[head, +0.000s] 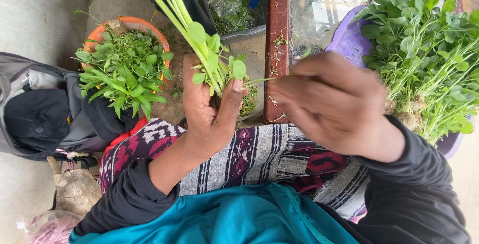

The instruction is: The person sits on the floor and trims the roots and lower leaves of green leafy vegetables by hand. They hold bunches of the vegetables, pull off unwanted parts, and place the cleaned stems into a purple tray.

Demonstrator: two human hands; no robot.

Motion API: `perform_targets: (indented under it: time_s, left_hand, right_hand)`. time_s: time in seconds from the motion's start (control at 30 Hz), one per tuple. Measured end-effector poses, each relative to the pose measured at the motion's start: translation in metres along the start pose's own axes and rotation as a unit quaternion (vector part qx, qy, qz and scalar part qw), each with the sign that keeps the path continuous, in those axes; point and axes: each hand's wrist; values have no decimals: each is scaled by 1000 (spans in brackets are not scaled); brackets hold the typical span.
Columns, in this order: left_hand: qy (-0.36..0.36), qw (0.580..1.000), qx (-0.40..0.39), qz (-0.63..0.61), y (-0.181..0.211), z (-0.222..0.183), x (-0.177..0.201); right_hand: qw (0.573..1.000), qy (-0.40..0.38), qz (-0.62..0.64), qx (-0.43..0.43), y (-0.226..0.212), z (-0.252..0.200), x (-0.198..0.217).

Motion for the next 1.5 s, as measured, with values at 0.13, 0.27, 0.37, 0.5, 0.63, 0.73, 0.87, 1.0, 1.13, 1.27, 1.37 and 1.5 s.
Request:
perform_targets:
  time_s: [0.13,0.27,0.37,0.5,0.63,0.73,0.87,1.0,1.13,1.27,1.37,1.5]
  left_hand:
    - [3,1000,18,2,3,0,0]
    - [-5,1000,13,-5,2,0,2]
    - [-24,1000,-15,10,2,1,1]
    - [-16,997,-48,53,3,6,-1]
    - [-3,992,-73,102,3,8,-5]
    - [-3,992,-55,109,6,9,-6]
    - [-11,994,-47,102,10,10,-5]
    - [-3,989,-90,120,10,10,-2]
    - [-13,992,-96,75,12,11,-3]
    - [-14,991,-121,54,19,7,-3]
    - [-16,987,-146,63,23,10,4]
    - [-19,980,-181,80,28,17,17]
  right_hand:
    - [999,-40,17,-13,-3,18,-16]
    - [999,-41,27,-11,-6,19,-21]
    - [999,-28,31,0,-6,19,-29]
    - [1000,-12,-13,10,-5,18,-34]
    - [999,0,-42,16,-4,20,-38]
    - [999,29,-31,7,-3,22,-44]
    - [985,0,141,-103,14,14,-46]
    - [912,17,345,-222,54,11,-55]
    - [844,-84,460,-263,105,44,-99]
    - [821,-191,487,-230,136,96,-216]
    - [902,-23,427,67,115,157,-323]
    - [921,-134,354,-97,70,196,-394]
Point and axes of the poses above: each hand's wrist, its own z-axis towards the middle knuckle, its own x-axis out of the back of the hand, y = z × x, and after that the axes turned 2 degrees about -y, right-handed
